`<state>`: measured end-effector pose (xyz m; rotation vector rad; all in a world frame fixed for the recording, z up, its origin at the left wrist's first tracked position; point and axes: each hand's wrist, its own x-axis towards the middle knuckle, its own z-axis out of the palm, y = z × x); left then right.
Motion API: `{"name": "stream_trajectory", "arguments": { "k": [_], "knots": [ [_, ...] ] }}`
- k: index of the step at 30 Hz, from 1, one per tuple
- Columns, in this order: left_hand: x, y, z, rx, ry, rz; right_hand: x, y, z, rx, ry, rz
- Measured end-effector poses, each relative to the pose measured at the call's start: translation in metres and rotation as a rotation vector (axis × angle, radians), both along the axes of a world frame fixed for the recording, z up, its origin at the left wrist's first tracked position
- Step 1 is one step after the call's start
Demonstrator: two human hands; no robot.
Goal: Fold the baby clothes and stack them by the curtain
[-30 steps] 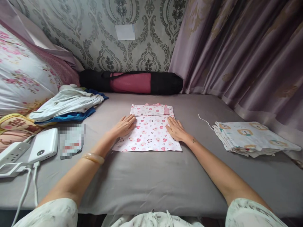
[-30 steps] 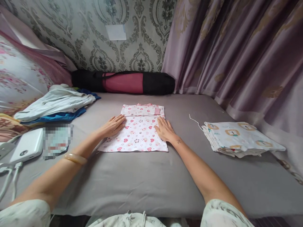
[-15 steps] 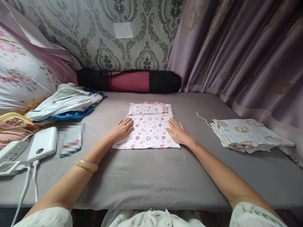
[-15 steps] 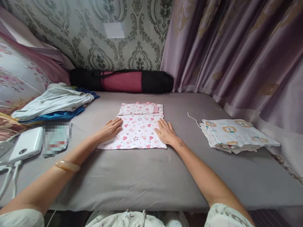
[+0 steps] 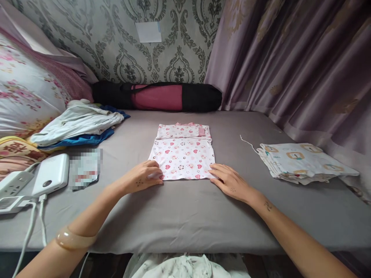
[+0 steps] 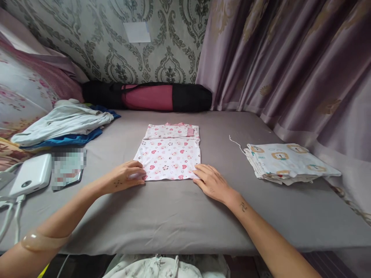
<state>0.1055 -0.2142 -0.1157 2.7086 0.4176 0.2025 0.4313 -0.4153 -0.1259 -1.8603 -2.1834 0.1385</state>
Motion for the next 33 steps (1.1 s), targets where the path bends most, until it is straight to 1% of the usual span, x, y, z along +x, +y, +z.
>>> {"name": "stream_trajectory", "arguments": {
  "k": [3,7,12,17,21,23,25,27,28,31,33],
  "knots": [
    [-0.002,-0.002,0.000,-0.028,0.045,0.011,0.002,-0.004,0.003,0.032,-0.004,0.039],
    [-0.003,-0.002,-0.001,-0.031,0.055,-0.005,0.003,-0.003,0.005,0.023,-0.043,0.066],
    [-0.002,-0.003,0.001,0.038,0.082,-0.032,-0.003,-0.002,0.010,0.013,-0.123,0.054],
    [-0.003,-0.003,0.006,0.028,0.114,-0.066,-0.007,0.000,0.012,0.002,-0.154,0.043],
    [-0.007,0.002,0.003,0.102,0.116,-0.050,-0.003,0.003,0.011,0.003,-0.142,0.027],
    [-0.010,0.005,0.000,0.130,0.099,-0.027,-0.001,0.005,0.012,-0.011,-0.098,0.016],
    [-0.013,0.009,-0.001,0.120,0.075,-0.009,0.001,0.007,0.013,-0.034,-0.024,-0.007],
    [-0.015,0.013,0.000,0.076,0.039,0.043,0.003,0.011,0.015,-0.047,0.068,-0.071],
    [-0.016,0.015,0.002,0.040,0.020,0.088,0.004,0.013,0.016,-0.046,0.113,-0.117],
    [-0.013,0.021,0.011,-0.094,-0.040,0.274,0.007,0.025,0.019,0.009,0.239,-0.252],
    [-0.007,0.026,0.017,-0.179,-0.097,0.396,0.010,0.037,0.020,0.050,0.302,-0.347]
  ]
}}
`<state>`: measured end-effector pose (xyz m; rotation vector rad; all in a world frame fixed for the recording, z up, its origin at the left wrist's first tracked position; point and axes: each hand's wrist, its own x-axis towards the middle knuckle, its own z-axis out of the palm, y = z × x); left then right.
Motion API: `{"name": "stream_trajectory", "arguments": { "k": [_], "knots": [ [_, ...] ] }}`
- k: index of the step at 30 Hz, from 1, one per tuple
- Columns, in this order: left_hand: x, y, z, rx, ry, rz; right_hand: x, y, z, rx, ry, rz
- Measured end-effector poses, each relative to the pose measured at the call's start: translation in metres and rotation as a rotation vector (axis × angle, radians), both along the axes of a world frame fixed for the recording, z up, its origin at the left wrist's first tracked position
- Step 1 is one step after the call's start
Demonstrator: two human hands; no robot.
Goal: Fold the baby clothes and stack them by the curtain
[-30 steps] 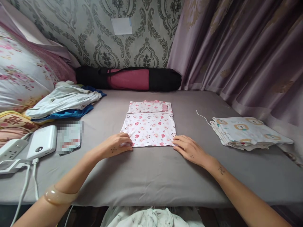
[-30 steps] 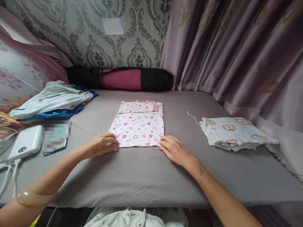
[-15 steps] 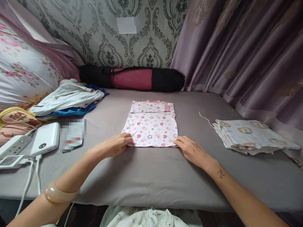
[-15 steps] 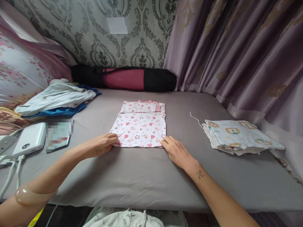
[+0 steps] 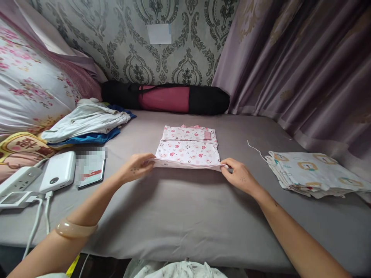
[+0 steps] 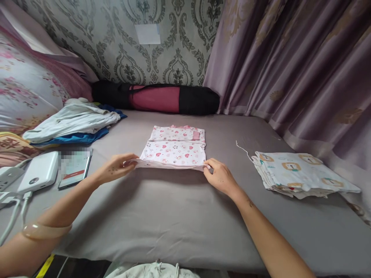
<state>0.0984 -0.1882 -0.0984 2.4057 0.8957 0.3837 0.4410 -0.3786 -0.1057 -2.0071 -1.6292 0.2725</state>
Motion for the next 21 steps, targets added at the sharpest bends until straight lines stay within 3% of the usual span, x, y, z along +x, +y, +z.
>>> {"name": "stream_trajectory", "arguments": {
  "k": [5,9,12,16,21],
  "knots": [
    [0.026,0.025,0.003,-0.145,-0.231,0.263,0.011,0.038,-0.006,0.084,0.127,-0.192],
    [0.049,0.055,-0.007,-0.199,-0.346,0.388,0.021,0.073,-0.015,0.123,0.210,-0.259],
    [0.068,0.075,-0.016,-0.239,-0.354,0.447,0.026,0.098,-0.018,0.065,0.174,-0.361],
    [0.089,0.096,-0.022,-0.085,-0.265,0.553,0.028,0.126,-0.016,-0.065,0.040,-0.464],
    [0.109,0.116,-0.027,0.063,-0.127,0.629,0.030,0.149,-0.015,-0.123,-0.038,-0.494]
  ]
}}
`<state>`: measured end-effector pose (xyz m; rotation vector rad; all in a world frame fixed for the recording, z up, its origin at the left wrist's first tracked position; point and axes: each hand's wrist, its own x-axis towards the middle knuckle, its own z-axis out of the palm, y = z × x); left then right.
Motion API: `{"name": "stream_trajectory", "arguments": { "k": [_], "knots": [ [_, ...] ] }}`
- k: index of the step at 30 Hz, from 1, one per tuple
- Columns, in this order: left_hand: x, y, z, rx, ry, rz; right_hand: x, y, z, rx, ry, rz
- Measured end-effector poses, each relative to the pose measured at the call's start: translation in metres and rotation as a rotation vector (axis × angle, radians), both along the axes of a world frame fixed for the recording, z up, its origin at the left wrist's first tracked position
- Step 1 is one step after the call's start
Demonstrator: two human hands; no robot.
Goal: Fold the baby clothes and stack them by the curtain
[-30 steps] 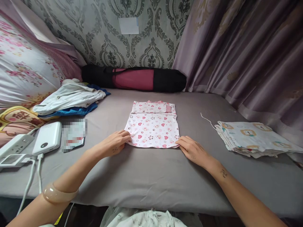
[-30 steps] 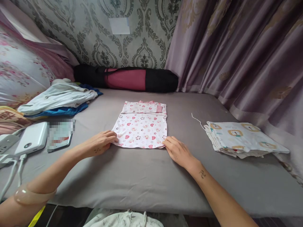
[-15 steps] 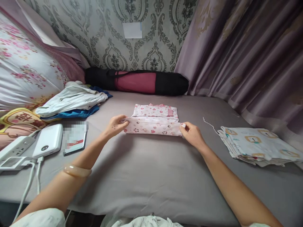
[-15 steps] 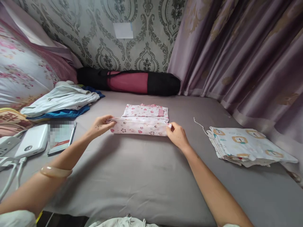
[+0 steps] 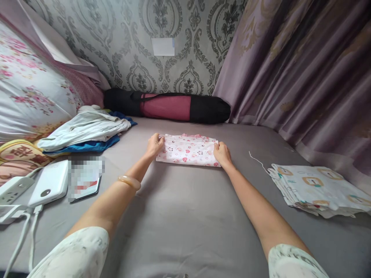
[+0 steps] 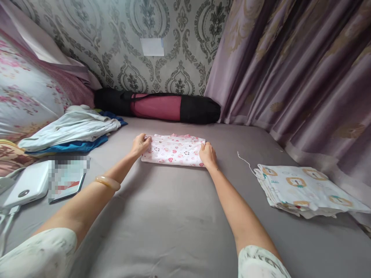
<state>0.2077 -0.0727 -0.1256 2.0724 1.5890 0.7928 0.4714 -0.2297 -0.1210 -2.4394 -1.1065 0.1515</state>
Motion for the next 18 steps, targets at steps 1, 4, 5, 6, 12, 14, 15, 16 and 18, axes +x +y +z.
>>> {"name": "stream_trajectory", "arguments": {
  "k": [1,4,5,6,12,14,15,16,18],
  "knots": [
    [0.003,0.003,-0.001,0.006,0.013,0.013,0.001,0.003,0.000,-0.016,-0.004,-0.005],
    [0.012,0.013,-0.006,0.005,0.026,0.050,0.002,0.011,0.000,-0.060,-0.025,-0.010],
    [0.014,0.016,-0.007,0.003,0.023,0.059,0.003,0.014,0.001,-0.069,-0.039,-0.009],
    [0.016,0.018,-0.009,0.001,0.019,0.067,0.003,0.016,0.001,-0.076,-0.054,-0.011],
    [0.026,0.031,-0.015,0.010,0.010,0.103,0.010,0.029,0.000,-0.106,-0.107,-0.012],
    [0.028,0.034,-0.016,0.025,0.025,0.114,0.013,0.034,-0.002,-0.114,-0.119,-0.010],
    [0.029,0.036,-0.016,0.028,0.035,0.121,0.015,0.036,-0.003,-0.117,-0.128,-0.009],
    [0.030,0.038,-0.016,0.029,0.044,0.127,0.017,0.039,-0.004,-0.120,-0.138,-0.009],
    [0.031,0.041,-0.017,0.026,0.063,0.129,0.020,0.043,-0.007,-0.123,-0.155,-0.006]
  ]
}}
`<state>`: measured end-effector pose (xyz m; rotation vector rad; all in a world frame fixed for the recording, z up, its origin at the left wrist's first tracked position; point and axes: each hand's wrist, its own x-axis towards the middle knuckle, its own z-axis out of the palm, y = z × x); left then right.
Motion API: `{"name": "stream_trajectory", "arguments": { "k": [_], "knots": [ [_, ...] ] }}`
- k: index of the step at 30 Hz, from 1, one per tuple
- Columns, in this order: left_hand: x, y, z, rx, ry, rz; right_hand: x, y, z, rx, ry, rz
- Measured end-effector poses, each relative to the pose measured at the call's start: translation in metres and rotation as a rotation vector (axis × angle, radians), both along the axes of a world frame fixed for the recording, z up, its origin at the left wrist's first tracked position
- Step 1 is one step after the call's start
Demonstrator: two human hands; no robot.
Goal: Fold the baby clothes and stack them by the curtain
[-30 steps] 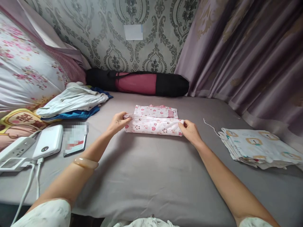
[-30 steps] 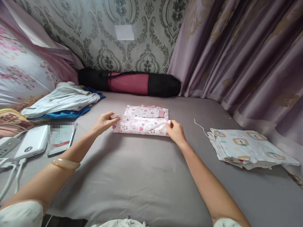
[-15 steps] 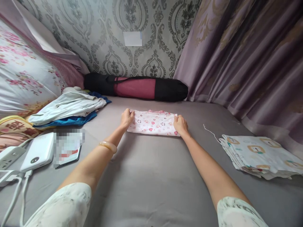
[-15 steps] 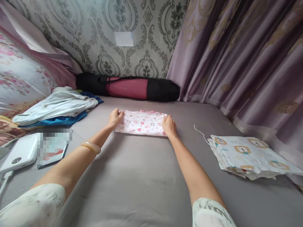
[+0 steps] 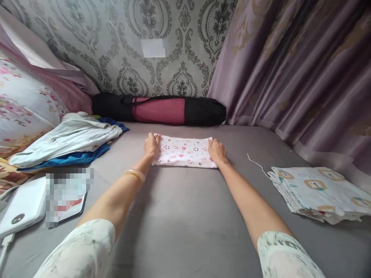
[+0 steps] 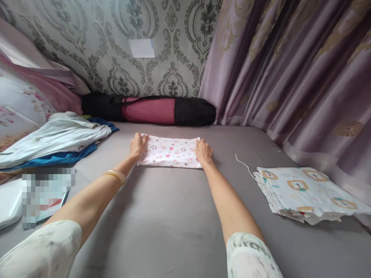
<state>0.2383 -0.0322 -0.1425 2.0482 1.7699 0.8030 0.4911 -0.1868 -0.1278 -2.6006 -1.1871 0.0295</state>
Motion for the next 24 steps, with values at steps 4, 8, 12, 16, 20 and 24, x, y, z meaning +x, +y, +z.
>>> {"name": "stream_trajectory", "arguments": {
  "k": [4,8,12,16,20,24],
  "knots": [
    [0.001,0.004,-0.003,-0.019,0.040,-0.003,0.003,0.006,-0.006,-0.013,0.012,-0.003],
    [0.003,0.010,-0.007,-0.047,0.095,0.000,0.003,0.008,-0.010,-0.017,0.055,-0.037],
    [0.003,0.019,-0.005,-0.148,0.096,0.002,0.007,0.009,-0.008,-0.019,0.125,-0.097],
    [-0.009,0.014,0.005,-0.328,-0.071,-0.039,0.018,0.006,-0.006,-0.005,0.237,-0.093],
    [-0.038,-0.013,0.015,-0.439,-0.272,-0.124,0.026,-0.010,-0.006,0.022,0.281,-0.023],
    [-0.072,-0.042,0.017,-0.496,-0.226,-0.226,0.022,-0.039,-0.006,0.020,0.278,0.005]
  ]
}}
